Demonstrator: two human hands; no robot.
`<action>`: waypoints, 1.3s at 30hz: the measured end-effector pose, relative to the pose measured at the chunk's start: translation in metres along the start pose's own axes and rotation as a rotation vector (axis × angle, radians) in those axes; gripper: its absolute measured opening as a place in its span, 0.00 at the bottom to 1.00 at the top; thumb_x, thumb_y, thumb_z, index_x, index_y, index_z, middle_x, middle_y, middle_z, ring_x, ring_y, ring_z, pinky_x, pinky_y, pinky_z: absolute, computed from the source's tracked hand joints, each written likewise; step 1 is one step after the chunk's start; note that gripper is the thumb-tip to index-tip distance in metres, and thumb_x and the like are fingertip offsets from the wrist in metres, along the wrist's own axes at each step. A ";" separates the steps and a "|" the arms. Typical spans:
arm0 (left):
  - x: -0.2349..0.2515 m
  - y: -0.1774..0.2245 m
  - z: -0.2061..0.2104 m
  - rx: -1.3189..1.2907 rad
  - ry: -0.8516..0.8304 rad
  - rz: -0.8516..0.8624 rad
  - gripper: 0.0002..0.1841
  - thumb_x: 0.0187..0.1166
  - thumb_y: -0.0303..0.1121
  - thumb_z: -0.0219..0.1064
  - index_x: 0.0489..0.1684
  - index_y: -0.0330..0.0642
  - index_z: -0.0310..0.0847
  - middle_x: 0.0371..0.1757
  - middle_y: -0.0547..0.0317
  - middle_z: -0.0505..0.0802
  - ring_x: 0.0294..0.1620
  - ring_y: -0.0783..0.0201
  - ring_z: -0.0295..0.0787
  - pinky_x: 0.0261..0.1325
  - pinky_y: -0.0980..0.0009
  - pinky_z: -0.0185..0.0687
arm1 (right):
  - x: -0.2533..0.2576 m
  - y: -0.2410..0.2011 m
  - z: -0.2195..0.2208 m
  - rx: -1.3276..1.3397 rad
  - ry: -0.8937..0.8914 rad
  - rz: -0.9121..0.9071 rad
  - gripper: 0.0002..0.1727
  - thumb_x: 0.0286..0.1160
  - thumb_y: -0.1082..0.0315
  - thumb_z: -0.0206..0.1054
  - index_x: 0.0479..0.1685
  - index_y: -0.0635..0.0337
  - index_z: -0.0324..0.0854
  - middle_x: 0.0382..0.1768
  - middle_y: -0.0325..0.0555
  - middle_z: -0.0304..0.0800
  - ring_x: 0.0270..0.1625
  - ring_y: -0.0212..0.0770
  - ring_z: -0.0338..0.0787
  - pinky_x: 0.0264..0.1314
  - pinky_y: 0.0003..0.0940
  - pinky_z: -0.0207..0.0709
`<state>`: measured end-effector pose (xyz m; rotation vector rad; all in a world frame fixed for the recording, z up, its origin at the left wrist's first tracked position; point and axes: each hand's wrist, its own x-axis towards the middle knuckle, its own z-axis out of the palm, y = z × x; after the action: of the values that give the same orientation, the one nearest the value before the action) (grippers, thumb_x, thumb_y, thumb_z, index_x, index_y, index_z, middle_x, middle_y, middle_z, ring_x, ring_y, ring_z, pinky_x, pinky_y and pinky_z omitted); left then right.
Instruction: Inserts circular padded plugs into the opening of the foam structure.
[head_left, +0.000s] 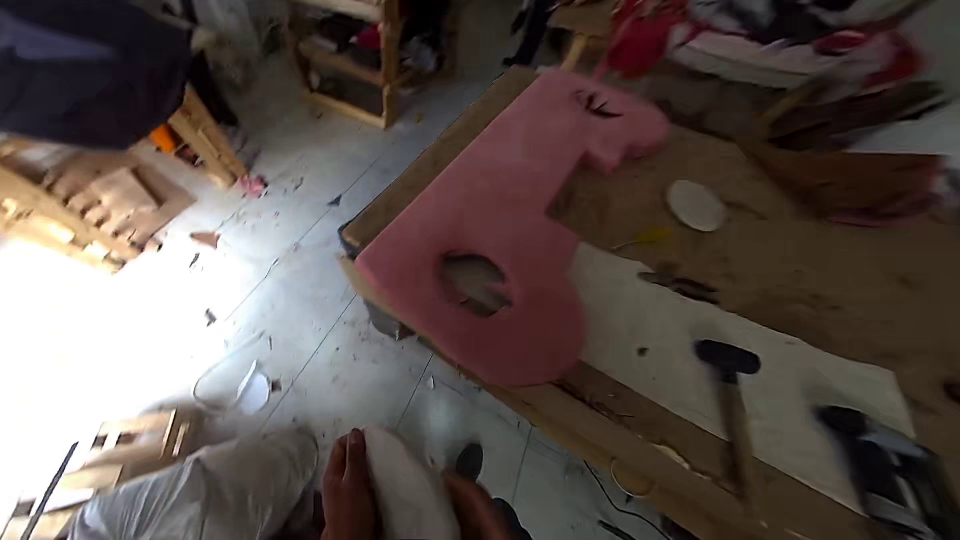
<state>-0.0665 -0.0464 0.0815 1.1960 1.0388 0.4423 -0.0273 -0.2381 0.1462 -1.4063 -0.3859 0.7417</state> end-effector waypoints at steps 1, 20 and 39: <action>0.002 0.015 0.024 0.055 -0.027 0.066 0.17 0.91 0.41 0.56 0.51 0.35 0.84 0.36 0.52 0.92 0.36 0.62 0.91 0.43 0.61 0.91 | 0.007 -0.013 -0.018 -0.010 0.050 0.029 0.54 0.74 0.31 0.66 0.86 0.69 0.60 0.74 0.58 0.82 0.70 0.48 0.87 0.72 0.51 0.84; 0.034 0.114 0.265 0.676 -0.246 0.589 0.59 0.49 0.68 0.85 0.89 0.58 0.65 0.75 0.60 0.82 0.67 0.65 0.85 0.63 0.60 0.90 | 0.138 -0.059 -0.219 0.271 0.481 -0.224 0.26 0.91 0.58 0.59 0.77 0.69 0.74 0.63 0.57 0.90 0.63 0.50 0.91 0.68 0.47 0.88; 0.242 0.185 0.231 -0.297 -1.116 0.095 0.16 0.85 0.46 0.65 0.33 0.45 0.89 0.35 0.61 0.89 0.41 0.67 0.87 0.49 0.67 0.84 | 0.233 -0.072 -0.184 -0.066 0.346 -0.332 0.25 0.84 0.49 0.66 0.74 0.50 0.81 0.59 0.39 0.93 0.58 0.35 0.93 0.62 0.33 0.90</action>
<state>0.2888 0.0772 0.1484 0.9906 -0.0479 -0.0432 0.2774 -0.2189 0.1461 -1.4548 -0.3613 0.2110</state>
